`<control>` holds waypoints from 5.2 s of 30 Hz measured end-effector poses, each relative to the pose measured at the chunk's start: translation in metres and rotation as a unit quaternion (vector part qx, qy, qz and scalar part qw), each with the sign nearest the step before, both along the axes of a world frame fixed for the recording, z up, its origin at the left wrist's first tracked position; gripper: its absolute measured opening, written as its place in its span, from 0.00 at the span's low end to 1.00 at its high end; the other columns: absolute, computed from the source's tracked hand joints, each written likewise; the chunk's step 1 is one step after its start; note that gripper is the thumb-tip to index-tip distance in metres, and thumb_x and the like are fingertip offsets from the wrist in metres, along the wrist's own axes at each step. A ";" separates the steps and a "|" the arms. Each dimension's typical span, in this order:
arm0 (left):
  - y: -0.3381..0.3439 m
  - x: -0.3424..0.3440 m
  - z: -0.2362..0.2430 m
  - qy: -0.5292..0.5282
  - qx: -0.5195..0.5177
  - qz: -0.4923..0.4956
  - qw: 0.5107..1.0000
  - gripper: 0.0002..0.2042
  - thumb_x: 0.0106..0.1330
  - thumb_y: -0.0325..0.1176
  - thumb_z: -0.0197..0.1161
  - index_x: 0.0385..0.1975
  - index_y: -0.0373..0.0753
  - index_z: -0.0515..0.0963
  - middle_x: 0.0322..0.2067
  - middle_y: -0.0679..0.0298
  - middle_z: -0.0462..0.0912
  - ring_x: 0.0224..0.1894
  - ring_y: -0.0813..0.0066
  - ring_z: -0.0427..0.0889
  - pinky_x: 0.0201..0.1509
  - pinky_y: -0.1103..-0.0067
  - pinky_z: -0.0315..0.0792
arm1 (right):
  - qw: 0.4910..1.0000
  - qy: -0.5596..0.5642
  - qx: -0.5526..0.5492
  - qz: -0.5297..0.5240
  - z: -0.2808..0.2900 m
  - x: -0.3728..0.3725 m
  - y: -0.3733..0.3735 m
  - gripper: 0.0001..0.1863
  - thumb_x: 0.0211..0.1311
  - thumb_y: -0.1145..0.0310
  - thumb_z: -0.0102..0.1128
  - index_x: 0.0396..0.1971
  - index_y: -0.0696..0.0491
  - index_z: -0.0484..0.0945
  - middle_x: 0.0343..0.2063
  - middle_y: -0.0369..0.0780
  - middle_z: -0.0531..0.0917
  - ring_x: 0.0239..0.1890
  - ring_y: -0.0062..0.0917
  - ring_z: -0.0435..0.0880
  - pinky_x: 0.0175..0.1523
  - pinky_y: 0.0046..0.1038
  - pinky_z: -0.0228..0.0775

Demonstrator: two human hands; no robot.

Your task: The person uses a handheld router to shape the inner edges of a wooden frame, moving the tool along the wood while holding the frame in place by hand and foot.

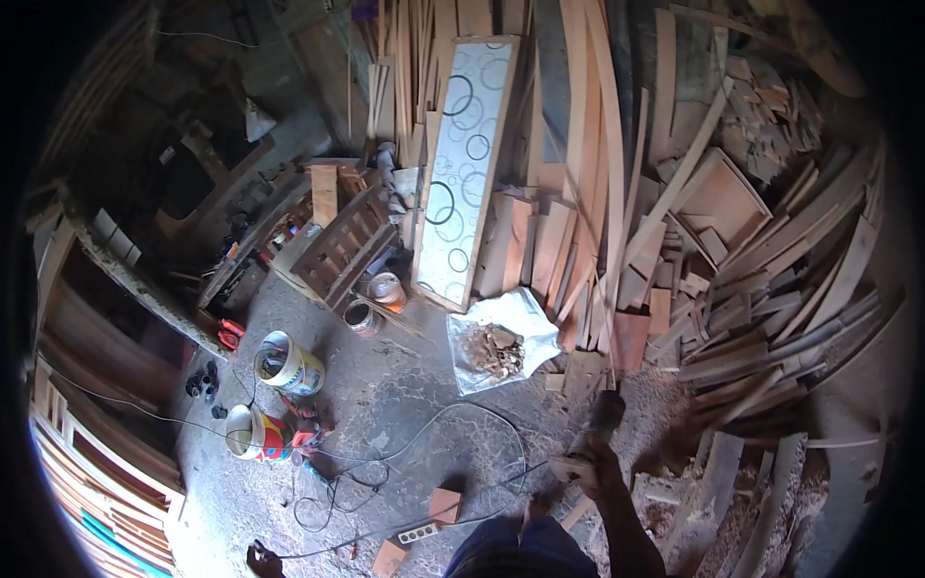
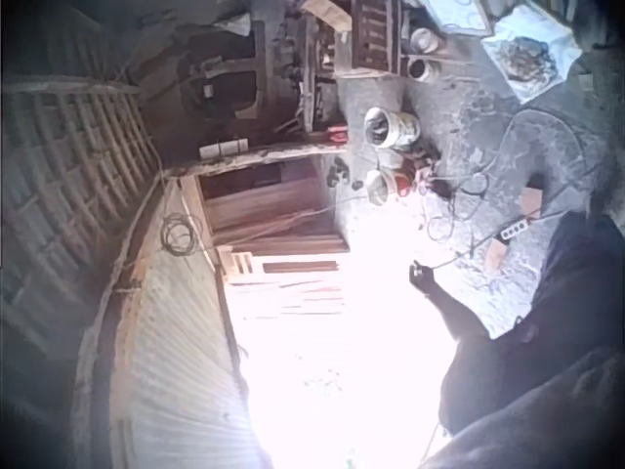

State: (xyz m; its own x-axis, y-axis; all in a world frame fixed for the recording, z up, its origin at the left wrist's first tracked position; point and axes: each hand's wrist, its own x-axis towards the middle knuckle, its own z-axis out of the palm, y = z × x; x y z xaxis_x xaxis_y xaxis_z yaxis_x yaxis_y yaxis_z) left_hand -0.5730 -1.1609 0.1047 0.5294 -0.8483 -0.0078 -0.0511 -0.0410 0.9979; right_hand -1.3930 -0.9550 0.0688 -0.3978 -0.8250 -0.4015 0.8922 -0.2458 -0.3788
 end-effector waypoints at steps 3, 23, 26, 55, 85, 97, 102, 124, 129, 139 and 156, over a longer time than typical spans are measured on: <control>0.039 -0.014 -0.011 0.455 0.057 0.013 0.889 0.18 0.60 0.33 0.70 0.45 0.29 0.77 0.30 0.62 0.77 0.29 0.75 0.75 0.33 0.80 0.75 | 0.998 0.048 0.043 -0.004 0.016 -0.036 0.002 0.14 0.62 0.59 0.65 0.40 0.52 0.77 0.31 0.39 0.85 0.32 0.34 0.87 0.43 0.41 0.81; -0.102 -0.237 -0.026 0.064 0.237 0.008 0.969 0.14 0.65 0.35 0.61 0.49 0.51 0.70 0.30 0.71 0.69 0.22 0.85 0.66 0.19 0.86 0.60 | 0.950 0.089 0.185 0.237 -0.144 -0.036 -0.049 0.14 0.61 0.64 0.65 0.43 0.54 0.79 0.34 0.41 0.84 0.36 0.30 0.85 0.43 0.35 0.78; -0.135 -0.323 -0.036 0.102 0.272 -0.050 0.956 0.22 0.59 0.24 0.61 0.54 0.46 0.69 0.33 0.66 0.76 0.25 0.81 0.71 0.23 0.83 0.67 | 0.943 0.036 0.169 0.284 -0.111 -0.021 -0.069 0.13 0.67 0.67 0.62 0.49 0.52 0.76 0.38 0.43 0.85 0.41 0.31 0.86 0.50 0.33 0.80; -0.176 -1.192 -0.661 -0.059 0.438 -0.572 0.691 0.16 0.67 0.48 0.68 0.39 0.43 0.75 0.25 0.60 0.82 0.17 0.75 0.77 0.17 0.80 0.64 | 0.947 -0.237 0.209 -0.059 -0.407 -0.195 -0.031 0.29 0.54 0.64 0.67 0.54 0.61 0.73 0.43 0.48 0.84 0.42 0.33 0.88 0.44 0.34 0.83; -0.127 -0.772 -0.498 0.356 0.347 -0.342 0.797 0.16 0.53 0.20 0.60 0.42 0.42 0.76 0.35 0.65 0.80 0.41 0.70 0.84 0.52 0.70 0.79 | 0.958 -0.107 0.266 0.015 -0.380 -0.150 -0.066 0.26 0.55 0.60 0.67 0.50 0.59 0.73 0.37 0.46 0.84 0.36 0.33 0.87 0.43 0.34 0.84; -0.094 -0.654 -0.346 0.151 0.430 -0.286 0.843 0.06 0.63 0.29 0.70 0.37 0.38 0.82 0.30 0.65 0.85 0.29 0.76 0.86 0.30 0.78 0.81 | 0.957 -0.104 0.269 0.000 -0.312 -0.092 -0.044 0.20 0.60 0.61 0.62 0.47 0.59 0.75 0.35 0.48 0.86 0.35 0.40 0.89 0.39 0.43 0.86; -0.113 -0.645 -0.283 0.062 0.400 -0.388 0.828 0.05 0.64 0.32 0.69 0.34 0.39 0.84 0.27 0.67 0.85 0.26 0.77 0.84 0.27 0.79 0.79 | 0.967 -0.102 0.229 -0.037 -0.251 -0.070 -0.075 0.21 0.60 0.60 0.63 0.47 0.58 0.76 0.37 0.48 0.86 0.37 0.43 0.88 0.45 0.46 0.83; -0.237 -1.076 -0.608 -0.499 -0.126 -0.786 0.342 0.12 0.72 0.46 0.53 0.47 0.58 0.83 0.61 0.59 0.77 0.70 0.58 0.67 0.64 0.29 0.51 | 0.952 -0.140 0.264 -0.069 -0.357 -0.124 -0.127 0.28 0.56 0.58 0.66 0.53 0.58 0.71 0.40 0.50 0.83 0.38 0.39 0.87 0.35 0.42 0.86; -0.243 -1.113 -0.662 -0.551 0.017 -0.735 0.396 0.15 0.70 0.44 0.55 0.52 0.56 0.82 0.58 0.63 0.80 0.61 0.56 0.76 0.62 0.46 0.68 | 0.941 -0.234 0.220 -0.109 -0.349 -0.166 -0.141 0.31 0.56 0.59 0.65 0.56 0.58 0.68 0.43 0.51 0.82 0.40 0.41 0.87 0.38 0.44 0.86; -0.355 -0.813 -0.581 -0.527 0.101 -0.394 0.746 0.12 0.59 0.28 0.63 0.43 0.35 0.84 0.35 0.57 0.86 0.35 0.63 0.84 0.41 0.69 0.76 | 0.930 -0.273 0.210 -0.128 -0.349 -0.168 -0.152 0.29 0.55 0.57 0.69 0.51 0.58 0.71 0.42 0.48 0.83 0.45 0.39 0.87 0.48 0.43 0.85; -0.347 -0.695 -0.550 -0.711 0.385 -0.404 0.426 0.19 0.63 0.48 0.62 0.53 0.52 0.81 0.49 0.57 0.84 0.55 0.51 0.82 0.55 0.53 0.74 | 0.939 -0.253 0.220 -0.070 -0.364 -0.150 -0.154 0.28 0.59 0.55 0.64 0.52 0.59 0.71 0.39 0.48 0.84 0.42 0.40 0.87 0.48 0.42 0.83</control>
